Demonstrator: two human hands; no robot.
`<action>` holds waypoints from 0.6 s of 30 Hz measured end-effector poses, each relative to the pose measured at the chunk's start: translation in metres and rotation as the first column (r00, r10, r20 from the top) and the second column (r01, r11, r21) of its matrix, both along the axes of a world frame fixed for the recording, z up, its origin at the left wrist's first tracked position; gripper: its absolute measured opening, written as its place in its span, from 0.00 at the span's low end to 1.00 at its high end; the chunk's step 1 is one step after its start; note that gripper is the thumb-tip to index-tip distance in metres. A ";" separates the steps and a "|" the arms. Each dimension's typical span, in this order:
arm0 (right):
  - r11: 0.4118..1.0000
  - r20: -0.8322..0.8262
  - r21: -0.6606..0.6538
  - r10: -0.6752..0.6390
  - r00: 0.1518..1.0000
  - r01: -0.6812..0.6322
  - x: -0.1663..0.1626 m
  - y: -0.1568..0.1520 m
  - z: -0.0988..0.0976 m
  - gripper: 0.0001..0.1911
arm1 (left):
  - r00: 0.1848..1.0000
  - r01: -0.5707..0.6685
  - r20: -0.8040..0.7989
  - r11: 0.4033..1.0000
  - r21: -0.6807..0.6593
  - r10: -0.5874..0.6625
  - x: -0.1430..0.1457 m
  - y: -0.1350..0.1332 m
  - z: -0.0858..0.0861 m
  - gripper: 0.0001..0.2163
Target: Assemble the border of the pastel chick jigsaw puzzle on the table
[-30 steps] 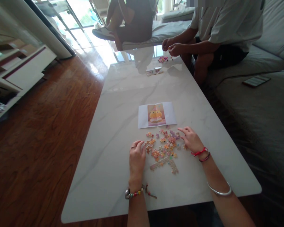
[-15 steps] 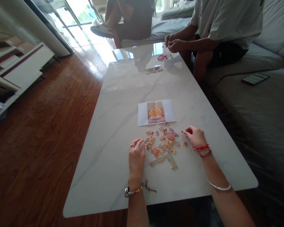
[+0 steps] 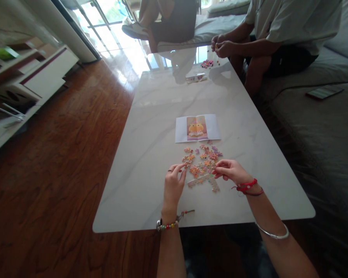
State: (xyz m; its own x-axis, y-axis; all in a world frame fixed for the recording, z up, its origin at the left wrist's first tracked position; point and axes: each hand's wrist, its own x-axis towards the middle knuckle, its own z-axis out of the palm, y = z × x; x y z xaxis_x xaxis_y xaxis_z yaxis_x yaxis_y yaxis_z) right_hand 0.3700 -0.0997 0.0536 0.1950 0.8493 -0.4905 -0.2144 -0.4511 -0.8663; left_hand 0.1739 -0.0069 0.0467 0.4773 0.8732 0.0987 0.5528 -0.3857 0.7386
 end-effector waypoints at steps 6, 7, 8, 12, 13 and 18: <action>0.993 -0.069 0.026 0.119 0.990 -0.118 -0.041 -0.007 0.000 0.14 | 0.949 0.262 0.279 0.862 -0.434 -0.148 0.004 -0.029 0.011 0.10; 0.989 -0.054 0.040 0.143 0.988 -0.141 -0.046 -0.008 -0.001 0.14 | 0.942 0.289 0.295 0.833 -0.472 -0.160 0.003 -0.032 0.011 0.09; 0.986 -0.028 0.050 0.161 0.986 -0.160 -0.052 -0.010 -0.001 0.15 | 0.938 0.307 0.302 0.810 -0.500 -0.170 0.001 -0.033 0.011 0.08; 0.977 0.215 0.077 0.180 0.960 -0.200 -0.064 -0.019 -0.005 0.18 | 0.956 0.277 0.237 0.804 -0.527 -0.174 -0.013 -0.031 0.006 0.05; 0.973 0.301 0.084 0.180 0.937 -0.214 -0.065 -0.020 -0.005 0.18 | 0.969 0.239 0.187 0.822 -0.516 -0.164 -0.018 -0.029 0.005 0.05; 0.964 0.654 0.063 0.157 0.740 -0.260 -0.064 -0.022 -0.014 0.10 | 0.992 0.084 -0.046 0.888 -0.452 -0.117 -0.032 -0.026 0.000 0.07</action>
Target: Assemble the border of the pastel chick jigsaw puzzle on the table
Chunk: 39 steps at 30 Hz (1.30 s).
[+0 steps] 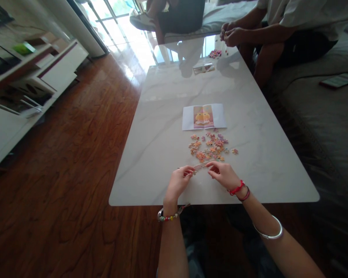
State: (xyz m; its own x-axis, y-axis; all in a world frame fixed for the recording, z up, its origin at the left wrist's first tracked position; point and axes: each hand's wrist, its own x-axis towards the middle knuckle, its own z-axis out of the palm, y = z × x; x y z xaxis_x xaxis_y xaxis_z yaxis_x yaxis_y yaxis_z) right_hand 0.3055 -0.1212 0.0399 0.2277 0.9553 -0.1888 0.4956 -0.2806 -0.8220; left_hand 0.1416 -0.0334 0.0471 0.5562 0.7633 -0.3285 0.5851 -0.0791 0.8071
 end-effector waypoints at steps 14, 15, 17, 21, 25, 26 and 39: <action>0.973 0.263 0.128 0.152 0.953 -0.190 -0.014 0.014 -0.007 0.11 | 0.997 -0.030 -0.068 0.990 0.140 0.040 0.011 -0.001 -0.007 0.03; 0.972 0.272 0.121 0.164 0.948 -0.202 -0.014 0.015 -0.007 0.11 | 0.998 -0.023 -0.063 0.991 0.128 0.032 0.011 0.000 -0.007 0.03; 0.968 0.301 0.095 0.194 0.934 -0.232 -0.015 0.017 -0.007 0.12 | 0.998 0.002 -0.060 0.993 0.114 0.005 0.011 0.000 -0.006 0.04; 0.958 0.393 0.003 0.264 0.881 -0.288 -0.017 0.018 -0.005 0.10 | 0.997 0.025 -0.082 0.991 0.128 -0.015 0.013 -0.001 -0.007 0.06; 0.958 0.470 -0.062 0.276 0.838 -0.280 -0.020 0.017 -0.004 0.07 | 0.992 0.044 -0.127 0.979 0.197 -0.019 0.013 -0.001 -0.008 0.06; 0.959 0.481 -0.068 0.274 0.833 -0.277 -0.020 0.017 -0.004 0.07 | 0.991 0.051 -0.134 0.975 0.218 -0.022 0.012 -0.001 -0.008 0.07; 0.952 0.520 -0.146 0.305 0.798 -0.269 -0.026 0.017 -0.002 0.08 | 0.967 0.253 -0.113 0.900 0.355 -0.227 0.003 0.004 -0.008 0.12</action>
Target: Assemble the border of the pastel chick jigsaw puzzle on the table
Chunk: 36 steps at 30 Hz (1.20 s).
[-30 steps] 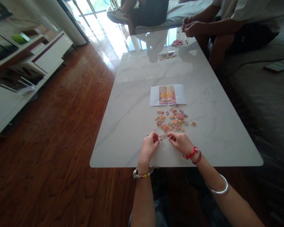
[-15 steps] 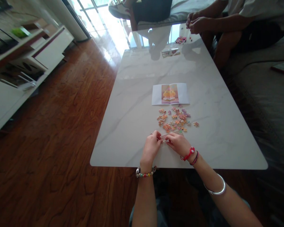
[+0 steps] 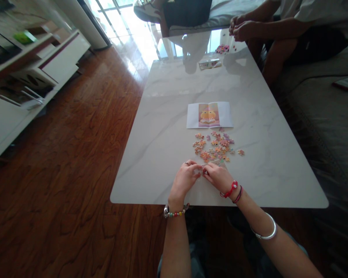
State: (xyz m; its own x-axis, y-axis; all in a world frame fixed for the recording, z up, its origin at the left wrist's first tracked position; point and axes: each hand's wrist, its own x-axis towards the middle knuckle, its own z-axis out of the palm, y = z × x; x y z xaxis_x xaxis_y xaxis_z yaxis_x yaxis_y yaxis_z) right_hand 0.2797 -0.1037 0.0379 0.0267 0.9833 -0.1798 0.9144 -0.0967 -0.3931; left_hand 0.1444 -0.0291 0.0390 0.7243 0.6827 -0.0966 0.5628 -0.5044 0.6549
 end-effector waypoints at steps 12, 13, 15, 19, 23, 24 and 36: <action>0.997 0.044 0.042 0.064 0.997 -0.065 0.006 0.001 -0.003 0.10 | 1.000 0.021 0.018 0.999 0.043 -0.022 0.001 0.001 -0.002 0.11; 0.997 0.045 0.042 0.062 0.997 -0.064 0.006 0.002 -0.003 0.11 | 1.000 0.019 0.017 0.999 0.041 -0.020 0.001 0.001 -0.001 0.10; 0.998 0.049 0.040 0.053 0.997 -0.055 0.005 0.002 -0.004 0.10 | 1.000 0.013 0.013 0.999 0.033 -0.013 0.001 0.001 -0.001 0.10; 0.999 0.071 0.023 0.040 0.997 -0.042 0.005 0.003 -0.004 0.10 | 1.000 -0.012 0.008 1.000 0.022 0.012 0.002 0.000 -0.001 0.10; 0.999 0.078 0.009 0.040 0.996 -0.041 0.005 0.004 -0.004 0.10 | 0.998 -0.069 0.007 0.998 0.013 0.068 0.006 0.001 -0.003 0.07; 0.999 0.081 0.006 0.041 0.996 -0.042 0.005 0.004 -0.004 0.10 | 0.997 -0.081 0.009 0.997 0.007 0.081 0.007 0.001 -0.003 0.06; 0.992 0.130 0.106 0.060 0.990 -0.074 0.004 -0.001 -0.005 0.13 | 0.987 -0.162 0.015 0.987 -0.017 0.163 0.012 -0.001 -0.003 0.06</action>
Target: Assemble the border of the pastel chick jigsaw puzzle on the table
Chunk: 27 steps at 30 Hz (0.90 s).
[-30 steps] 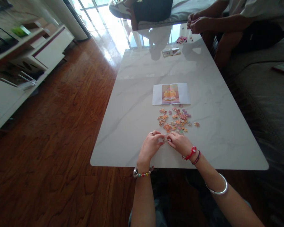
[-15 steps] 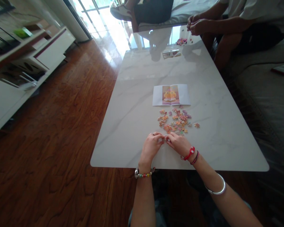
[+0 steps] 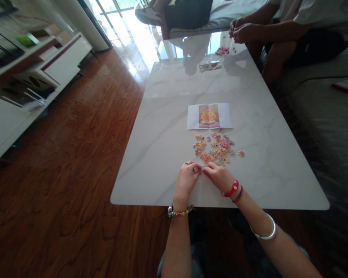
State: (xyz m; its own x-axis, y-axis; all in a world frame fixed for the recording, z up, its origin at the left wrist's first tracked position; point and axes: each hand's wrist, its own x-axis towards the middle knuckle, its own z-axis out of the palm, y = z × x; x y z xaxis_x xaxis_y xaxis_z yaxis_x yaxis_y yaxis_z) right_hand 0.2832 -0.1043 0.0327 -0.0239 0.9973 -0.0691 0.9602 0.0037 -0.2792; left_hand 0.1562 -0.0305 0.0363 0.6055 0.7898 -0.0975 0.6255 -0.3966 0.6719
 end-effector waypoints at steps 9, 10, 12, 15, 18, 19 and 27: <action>1.000 0.085 -0.022 0.003 0.996 -0.002 -0.011 -0.007 0.005 0.16 | 0.996 -0.079 -0.035 0.997 -0.024 0.078 0.005 -0.002 0.000 0.07; 1.000 0.099 -0.028 -0.006 0.995 0.009 -0.014 -0.008 0.006 0.16 | 0.995 -0.090 -0.043 0.996 -0.022 0.089 0.006 -0.003 0.001 0.06; 0.999 0.098 -0.019 -0.041 0.994 0.043 -0.018 -0.011 0.007 0.17 | 0.993 -0.109 -0.057 0.994 -0.025 0.107 0.007 -0.003 0.002 0.06; 0.999 0.043 0.012 -0.053 0.998 0.053 -0.020 -0.012 0.005 0.16 | 0.993 -0.113 -0.047 0.993 -0.043 0.111 0.006 -0.003 0.003 0.06; 0.998 -0.059 0.053 -0.031 0.998 0.034 -0.011 -0.009 0.005 0.15 | 0.995 -0.102 -0.016 0.992 -0.073 0.101 0.005 -0.001 0.005 0.05; 0.994 -0.111 0.090 -0.057 0.992 0.067 -0.004 -0.007 0.006 0.14 | 0.994 -0.108 -0.009 0.991 -0.085 0.107 0.004 0.000 0.005 0.04; 0.772 -0.344 0.254 -0.492 0.800 0.583 0.091 -0.007 0.004 0.11 | 0.966 -0.225 0.139 0.974 0.041 0.217 0.022 0.004 0.013 0.06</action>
